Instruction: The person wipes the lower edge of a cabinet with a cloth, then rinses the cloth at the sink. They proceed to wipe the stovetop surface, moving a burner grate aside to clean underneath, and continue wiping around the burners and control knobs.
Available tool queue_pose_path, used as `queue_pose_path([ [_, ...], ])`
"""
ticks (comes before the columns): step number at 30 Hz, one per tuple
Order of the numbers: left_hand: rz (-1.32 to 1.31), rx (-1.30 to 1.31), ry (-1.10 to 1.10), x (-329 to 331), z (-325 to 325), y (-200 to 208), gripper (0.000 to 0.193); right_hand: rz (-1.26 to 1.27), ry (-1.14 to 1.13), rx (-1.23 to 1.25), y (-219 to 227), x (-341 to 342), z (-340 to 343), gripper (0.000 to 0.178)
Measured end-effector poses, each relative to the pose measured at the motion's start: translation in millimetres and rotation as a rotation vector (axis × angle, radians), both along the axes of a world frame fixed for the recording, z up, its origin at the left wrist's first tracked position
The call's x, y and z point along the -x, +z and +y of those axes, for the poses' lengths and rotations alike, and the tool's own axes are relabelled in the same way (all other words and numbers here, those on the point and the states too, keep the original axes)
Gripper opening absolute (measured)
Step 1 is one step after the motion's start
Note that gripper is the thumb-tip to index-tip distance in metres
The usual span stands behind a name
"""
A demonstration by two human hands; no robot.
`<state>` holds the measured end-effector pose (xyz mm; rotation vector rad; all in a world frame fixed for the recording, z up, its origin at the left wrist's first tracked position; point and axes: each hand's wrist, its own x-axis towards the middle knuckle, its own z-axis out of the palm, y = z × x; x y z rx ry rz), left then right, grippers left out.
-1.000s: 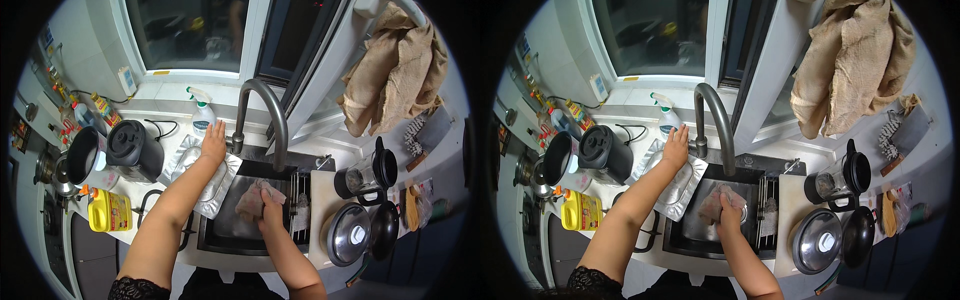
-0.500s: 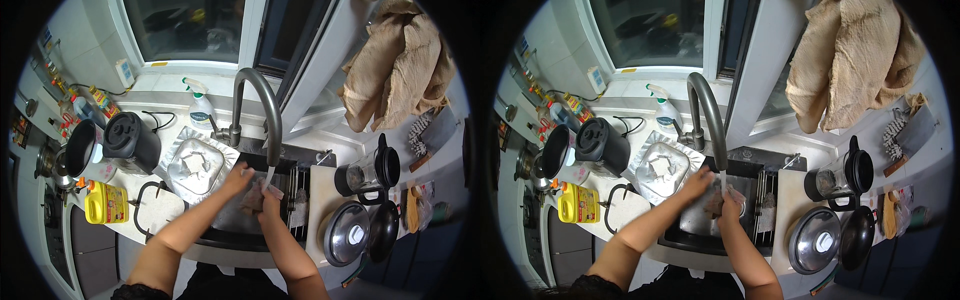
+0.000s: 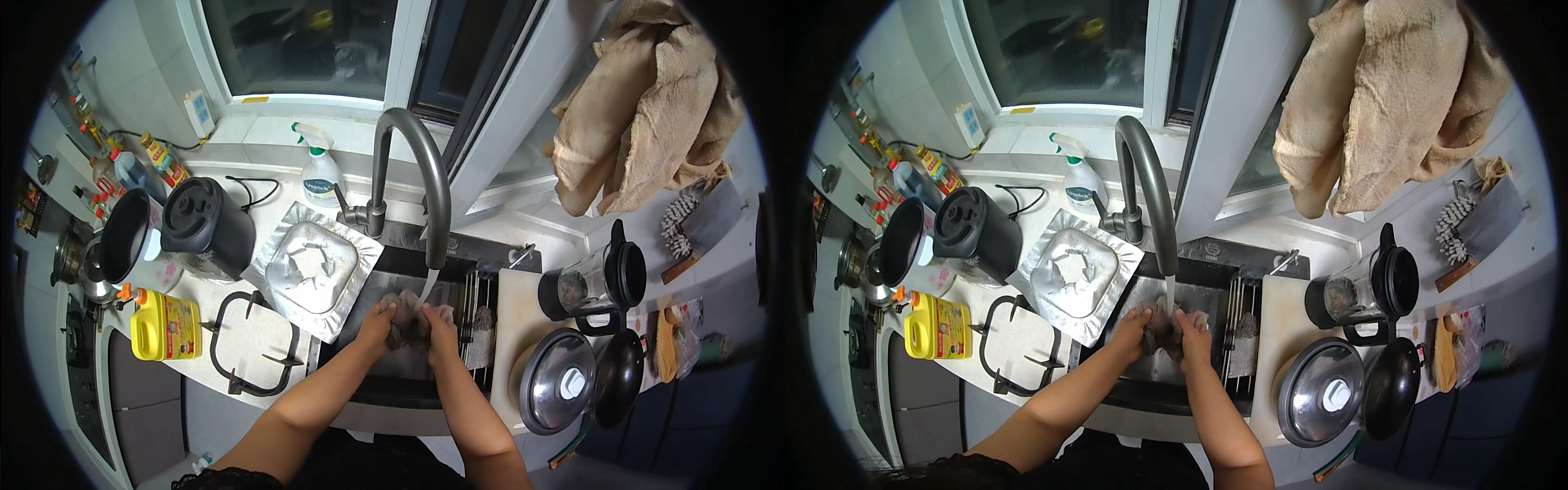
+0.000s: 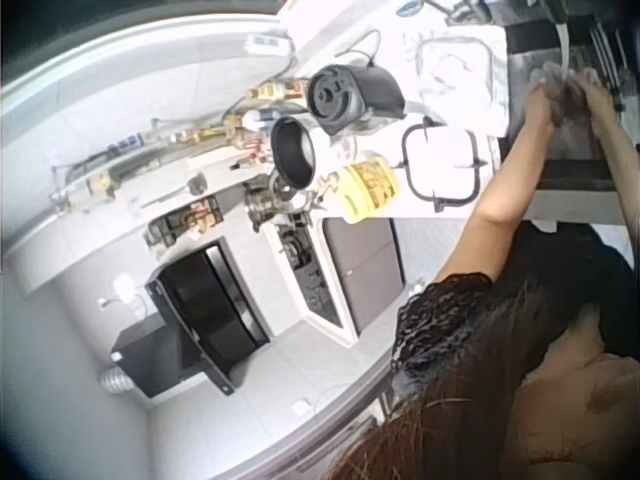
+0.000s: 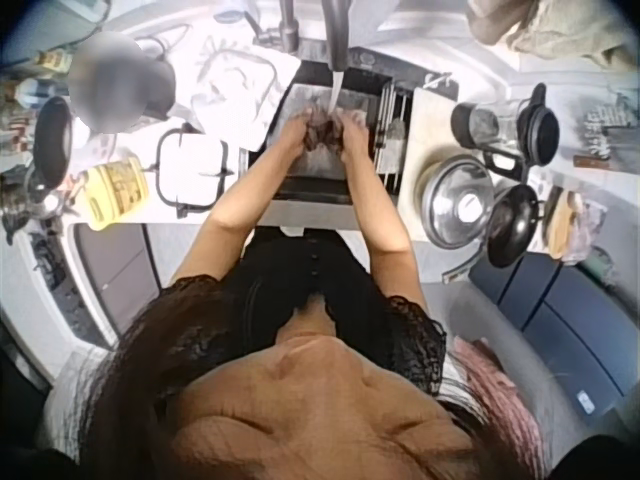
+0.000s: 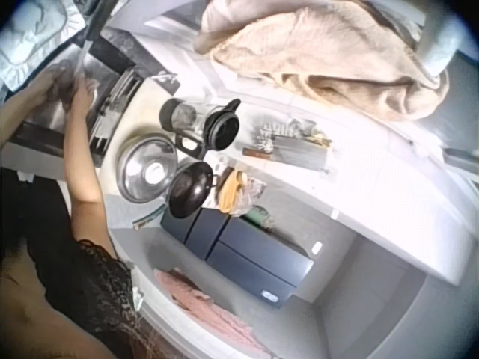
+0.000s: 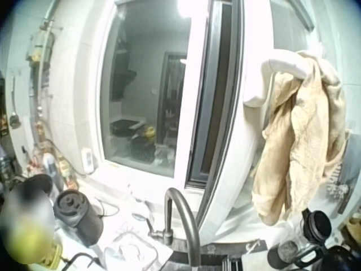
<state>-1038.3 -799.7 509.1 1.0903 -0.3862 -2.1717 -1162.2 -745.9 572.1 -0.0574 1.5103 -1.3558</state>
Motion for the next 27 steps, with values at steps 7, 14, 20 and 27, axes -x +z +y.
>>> queue_pose_path([
  [7,0.078,-0.014,-0.142,-3.8,-5.5,67.9,0.030,-0.326,0.131,-0.088,-28.0,3.8,-7.6,0.039],
  [14,0.002,0.058,-0.123,-22.5,-17.9,19.3,0.051,-0.109,0.018,0.022,-38.4,-1.8,-21.3,0.024],
  [20,0.160,-0.414,-0.305,-8.5,-8.7,13.6,0.080,0.111,0.129,0.131,-38.5,-5.8,-4.8,0.024],
  [27,0.188,-0.379,0.085,23.8,-1.0,-28.9,0.031,1.020,0.086,0.402,-52.3,4.7,-1.2,0.023],
])
